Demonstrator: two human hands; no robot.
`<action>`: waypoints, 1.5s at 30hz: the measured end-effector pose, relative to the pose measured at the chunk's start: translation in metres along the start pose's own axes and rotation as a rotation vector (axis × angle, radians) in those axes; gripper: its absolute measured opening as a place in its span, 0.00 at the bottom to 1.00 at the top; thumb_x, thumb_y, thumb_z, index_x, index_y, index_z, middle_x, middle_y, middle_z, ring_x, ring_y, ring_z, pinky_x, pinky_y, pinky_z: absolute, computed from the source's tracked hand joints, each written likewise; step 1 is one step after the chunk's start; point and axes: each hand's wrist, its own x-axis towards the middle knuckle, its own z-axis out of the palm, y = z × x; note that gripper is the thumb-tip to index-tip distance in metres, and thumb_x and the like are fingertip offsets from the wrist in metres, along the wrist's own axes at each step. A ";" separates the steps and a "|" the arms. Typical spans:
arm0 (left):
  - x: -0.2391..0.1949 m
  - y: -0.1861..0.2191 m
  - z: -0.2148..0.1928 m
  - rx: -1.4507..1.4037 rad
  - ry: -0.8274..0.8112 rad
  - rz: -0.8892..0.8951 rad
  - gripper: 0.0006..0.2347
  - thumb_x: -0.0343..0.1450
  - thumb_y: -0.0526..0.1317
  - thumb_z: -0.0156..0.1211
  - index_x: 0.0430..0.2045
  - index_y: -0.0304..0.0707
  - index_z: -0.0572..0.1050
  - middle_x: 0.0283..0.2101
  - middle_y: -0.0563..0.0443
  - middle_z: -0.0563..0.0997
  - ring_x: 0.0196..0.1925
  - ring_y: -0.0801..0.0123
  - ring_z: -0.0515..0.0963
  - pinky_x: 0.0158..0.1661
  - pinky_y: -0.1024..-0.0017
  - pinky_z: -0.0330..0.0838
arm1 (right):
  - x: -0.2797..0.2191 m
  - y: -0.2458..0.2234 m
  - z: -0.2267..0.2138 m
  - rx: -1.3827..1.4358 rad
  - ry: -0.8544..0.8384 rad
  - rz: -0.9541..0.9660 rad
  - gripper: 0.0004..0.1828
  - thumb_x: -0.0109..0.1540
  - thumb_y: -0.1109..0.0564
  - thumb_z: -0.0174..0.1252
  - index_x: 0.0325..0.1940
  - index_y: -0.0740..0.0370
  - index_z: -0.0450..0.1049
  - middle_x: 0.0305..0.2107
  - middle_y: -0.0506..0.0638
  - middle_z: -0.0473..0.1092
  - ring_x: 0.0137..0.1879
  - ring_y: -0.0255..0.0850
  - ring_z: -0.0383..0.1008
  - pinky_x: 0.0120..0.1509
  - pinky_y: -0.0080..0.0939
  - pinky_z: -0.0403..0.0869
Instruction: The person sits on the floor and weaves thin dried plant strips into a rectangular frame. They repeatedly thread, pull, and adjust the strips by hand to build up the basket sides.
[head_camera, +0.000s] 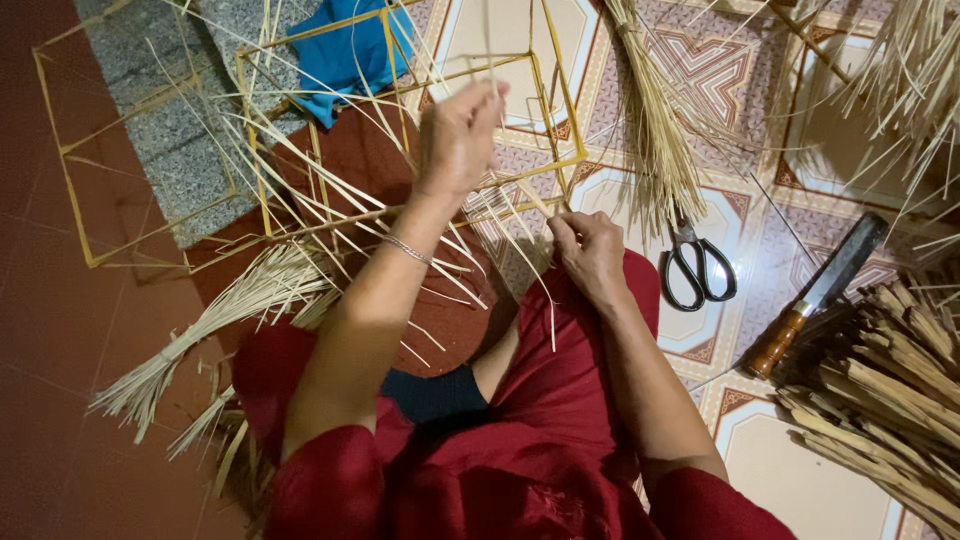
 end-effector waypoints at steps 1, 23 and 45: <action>-0.003 -0.012 0.007 0.089 -0.049 -0.055 0.07 0.75 0.34 0.58 0.41 0.41 0.82 0.27 0.44 0.85 0.15 0.74 0.75 0.13 0.77 0.64 | -0.002 0.001 -0.002 0.037 0.006 0.031 0.11 0.65 0.53 0.64 0.39 0.64 0.84 0.24 0.53 0.75 0.32 0.41 0.69 0.38 0.43 0.70; -0.029 -0.018 0.016 -0.098 -0.322 -0.342 0.09 0.75 0.39 0.52 0.30 0.32 0.65 0.20 0.54 0.73 0.11 0.69 0.73 0.08 0.69 0.69 | 0.046 -0.024 -0.046 1.408 -0.152 0.526 0.15 0.66 0.49 0.57 0.43 0.66 0.76 0.44 0.62 0.77 0.46 0.48 0.79 0.51 0.50 0.80; -0.034 -0.048 0.030 -0.125 -0.347 -0.291 0.11 0.69 0.29 0.55 0.44 0.37 0.72 0.29 0.49 0.83 0.20 0.73 0.81 0.17 0.73 0.77 | 0.152 -0.049 -0.029 0.832 -0.248 0.078 0.42 0.67 0.23 0.32 0.47 0.56 0.80 0.47 0.57 0.77 0.56 0.47 0.78 0.64 0.60 0.72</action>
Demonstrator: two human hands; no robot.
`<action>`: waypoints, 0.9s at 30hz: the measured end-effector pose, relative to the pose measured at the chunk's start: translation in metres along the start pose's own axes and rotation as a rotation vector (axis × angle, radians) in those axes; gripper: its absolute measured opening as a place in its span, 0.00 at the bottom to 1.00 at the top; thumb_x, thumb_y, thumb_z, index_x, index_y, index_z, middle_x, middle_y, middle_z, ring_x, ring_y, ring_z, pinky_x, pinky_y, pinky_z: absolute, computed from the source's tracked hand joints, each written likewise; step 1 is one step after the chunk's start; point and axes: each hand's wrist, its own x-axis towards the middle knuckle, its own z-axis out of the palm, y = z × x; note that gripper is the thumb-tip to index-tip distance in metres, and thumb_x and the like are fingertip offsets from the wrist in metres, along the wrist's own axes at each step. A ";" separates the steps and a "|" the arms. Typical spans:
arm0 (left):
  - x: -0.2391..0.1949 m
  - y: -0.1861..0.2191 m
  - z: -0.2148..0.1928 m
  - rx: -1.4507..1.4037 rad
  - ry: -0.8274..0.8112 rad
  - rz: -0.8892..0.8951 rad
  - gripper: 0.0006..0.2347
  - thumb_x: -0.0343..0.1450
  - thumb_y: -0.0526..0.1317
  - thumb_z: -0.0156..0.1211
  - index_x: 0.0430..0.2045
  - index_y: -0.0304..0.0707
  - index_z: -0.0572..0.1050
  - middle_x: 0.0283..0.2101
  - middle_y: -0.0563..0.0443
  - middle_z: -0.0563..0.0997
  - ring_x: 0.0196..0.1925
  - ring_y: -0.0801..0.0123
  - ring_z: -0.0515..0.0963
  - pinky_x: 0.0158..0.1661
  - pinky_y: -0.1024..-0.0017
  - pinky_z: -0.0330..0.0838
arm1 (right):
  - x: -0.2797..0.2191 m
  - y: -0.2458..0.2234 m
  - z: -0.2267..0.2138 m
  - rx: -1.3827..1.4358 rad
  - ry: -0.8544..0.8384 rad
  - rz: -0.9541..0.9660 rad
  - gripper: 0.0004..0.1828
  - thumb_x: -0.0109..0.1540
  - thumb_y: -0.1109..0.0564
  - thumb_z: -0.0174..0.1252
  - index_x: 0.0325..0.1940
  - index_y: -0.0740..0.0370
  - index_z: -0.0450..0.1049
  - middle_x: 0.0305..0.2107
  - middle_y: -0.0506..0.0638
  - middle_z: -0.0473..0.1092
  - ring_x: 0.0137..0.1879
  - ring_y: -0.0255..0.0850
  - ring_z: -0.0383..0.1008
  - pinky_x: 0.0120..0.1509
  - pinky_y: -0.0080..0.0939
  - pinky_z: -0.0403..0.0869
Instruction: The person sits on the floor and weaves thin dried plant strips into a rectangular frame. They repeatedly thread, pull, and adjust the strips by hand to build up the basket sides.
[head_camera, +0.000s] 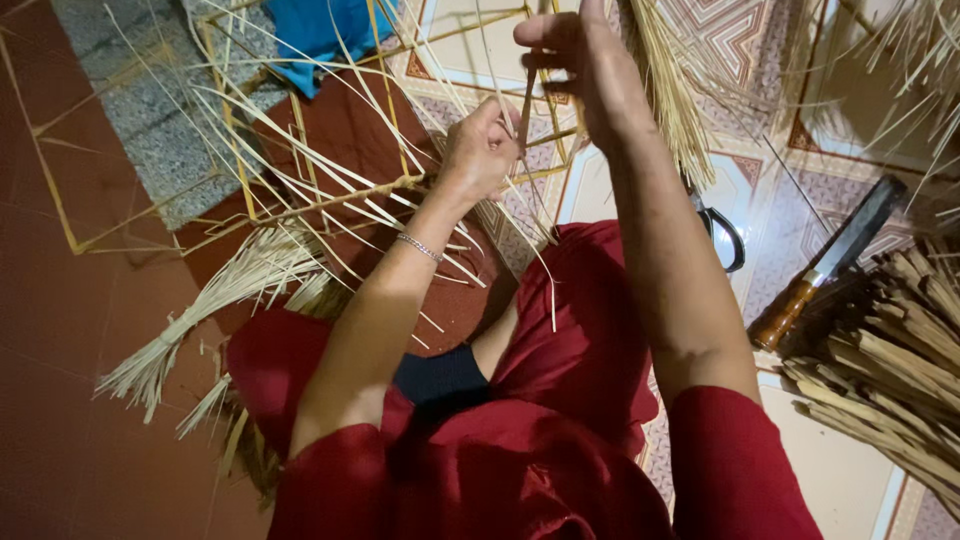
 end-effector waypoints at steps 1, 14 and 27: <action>0.000 0.000 0.000 -0.006 -0.002 0.005 0.13 0.68 0.27 0.52 0.45 0.38 0.75 0.29 0.50 0.83 0.20 0.73 0.79 0.17 0.73 0.77 | 0.002 -0.004 -0.002 -0.173 0.011 -0.116 0.46 0.68 0.21 0.29 0.46 0.56 0.82 0.45 0.56 0.79 0.52 0.45 0.80 0.60 0.57 0.72; 0.006 0.004 -0.002 0.029 -0.009 -0.043 0.07 0.67 0.33 0.66 0.37 0.32 0.83 0.27 0.48 0.86 0.16 0.77 0.80 0.15 0.76 0.79 | -0.104 0.080 0.023 -0.617 0.072 -0.224 0.17 0.64 0.58 0.65 0.55 0.68 0.77 0.40 0.59 0.79 0.38 0.41 0.80 0.40 0.39 0.79; 0.024 -0.021 0.008 0.409 0.070 0.206 0.06 0.68 0.38 0.66 0.28 0.33 0.84 0.24 0.40 0.84 0.23 0.62 0.84 0.26 0.66 0.79 | -0.109 0.087 0.030 -0.847 0.255 -0.371 0.07 0.63 0.60 0.67 0.41 0.66 0.79 0.30 0.59 0.75 0.30 0.46 0.76 0.35 0.42 0.74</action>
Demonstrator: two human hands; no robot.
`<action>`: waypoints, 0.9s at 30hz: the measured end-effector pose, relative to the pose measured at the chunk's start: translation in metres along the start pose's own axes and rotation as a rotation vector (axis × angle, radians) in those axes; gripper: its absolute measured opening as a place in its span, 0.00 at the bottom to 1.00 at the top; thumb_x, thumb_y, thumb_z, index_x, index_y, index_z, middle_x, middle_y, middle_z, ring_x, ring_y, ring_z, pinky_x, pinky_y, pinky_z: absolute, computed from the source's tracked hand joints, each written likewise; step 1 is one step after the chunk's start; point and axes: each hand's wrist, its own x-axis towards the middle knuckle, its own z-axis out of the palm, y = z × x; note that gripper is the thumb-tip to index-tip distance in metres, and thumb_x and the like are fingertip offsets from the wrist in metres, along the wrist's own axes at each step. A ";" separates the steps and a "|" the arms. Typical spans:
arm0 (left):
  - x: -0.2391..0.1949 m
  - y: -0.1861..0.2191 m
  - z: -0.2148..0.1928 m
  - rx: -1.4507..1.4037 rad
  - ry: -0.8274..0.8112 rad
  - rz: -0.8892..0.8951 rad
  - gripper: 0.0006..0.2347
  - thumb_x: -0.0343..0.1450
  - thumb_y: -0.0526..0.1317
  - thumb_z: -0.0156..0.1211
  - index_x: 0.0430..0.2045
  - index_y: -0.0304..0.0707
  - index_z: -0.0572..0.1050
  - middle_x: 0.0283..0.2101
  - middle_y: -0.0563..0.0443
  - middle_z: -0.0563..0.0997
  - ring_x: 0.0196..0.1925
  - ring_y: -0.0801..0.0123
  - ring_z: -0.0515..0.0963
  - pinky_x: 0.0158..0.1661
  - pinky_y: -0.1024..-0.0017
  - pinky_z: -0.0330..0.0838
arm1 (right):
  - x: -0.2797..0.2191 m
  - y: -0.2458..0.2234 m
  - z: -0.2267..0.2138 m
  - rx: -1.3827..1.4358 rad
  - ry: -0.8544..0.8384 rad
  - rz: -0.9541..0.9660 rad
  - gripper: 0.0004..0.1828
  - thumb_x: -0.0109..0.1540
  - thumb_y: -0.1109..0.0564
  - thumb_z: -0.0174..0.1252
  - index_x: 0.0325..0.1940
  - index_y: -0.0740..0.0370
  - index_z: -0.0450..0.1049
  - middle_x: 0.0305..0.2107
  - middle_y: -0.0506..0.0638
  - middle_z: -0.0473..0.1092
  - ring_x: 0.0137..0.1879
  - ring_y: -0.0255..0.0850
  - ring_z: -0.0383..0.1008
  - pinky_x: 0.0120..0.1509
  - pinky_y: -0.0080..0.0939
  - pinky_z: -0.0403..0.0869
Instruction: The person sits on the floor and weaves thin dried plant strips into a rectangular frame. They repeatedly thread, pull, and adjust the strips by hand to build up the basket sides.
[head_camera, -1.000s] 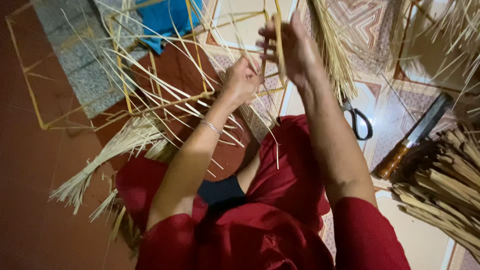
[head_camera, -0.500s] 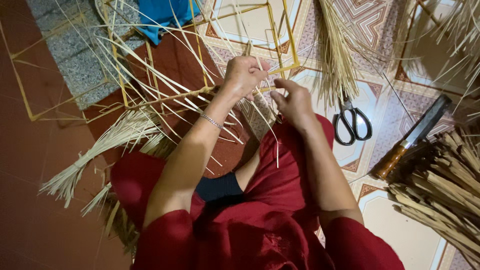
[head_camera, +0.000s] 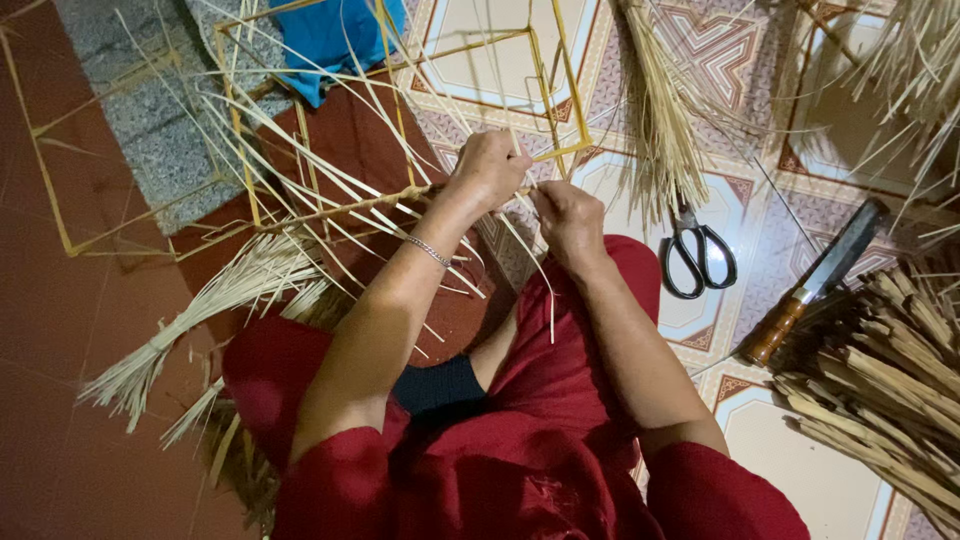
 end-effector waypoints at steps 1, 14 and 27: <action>-0.001 0.004 -0.004 -0.055 -0.102 -0.152 0.06 0.70 0.37 0.62 0.31 0.32 0.82 0.24 0.42 0.84 0.20 0.63 0.83 0.24 0.66 0.79 | -0.001 -0.003 -0.002 0.004 0.025 -0.004 0.11 0.62 0.59 0.68 0.44 0.68 0.78 0.32 0.60 0.76 0.29 0.45 0.76 0.34 0.42 0.74; -0.009 0.023 -0.020 -0.278 -0.140 -0.326 0.06 0.68 0.37 0.64 0.34 0.33 0.82 0.26 0.47 0.84 0.15 0.72 0.79 0.12 0.71 0.74 | -0.001 -0.011 0.001 0.369 -0.019 0.238 0.05 0.65 0.60 0.65 0.39 0.65 0.79 0.30 0.53 0.73 0.31 0.35 0.73 0.33 0.35 0.71; -0.024 0.029 -0.026 -0.448 -0.206 -0.151 0.13 0.73 0.31 0.53 0.51 0.35 0.73 0.37 0.47 0.87 0.13 0.74 0.73 0.13 0.73 0.70 | 0.016 0.011 -0.024 0.427 -0.172 0.273 0.08 0.71 0.55 0.59 0.44 0.63 0.76 0.35 0.51 0.75 0.40 0.37 0.74 0.47 0.41 0.75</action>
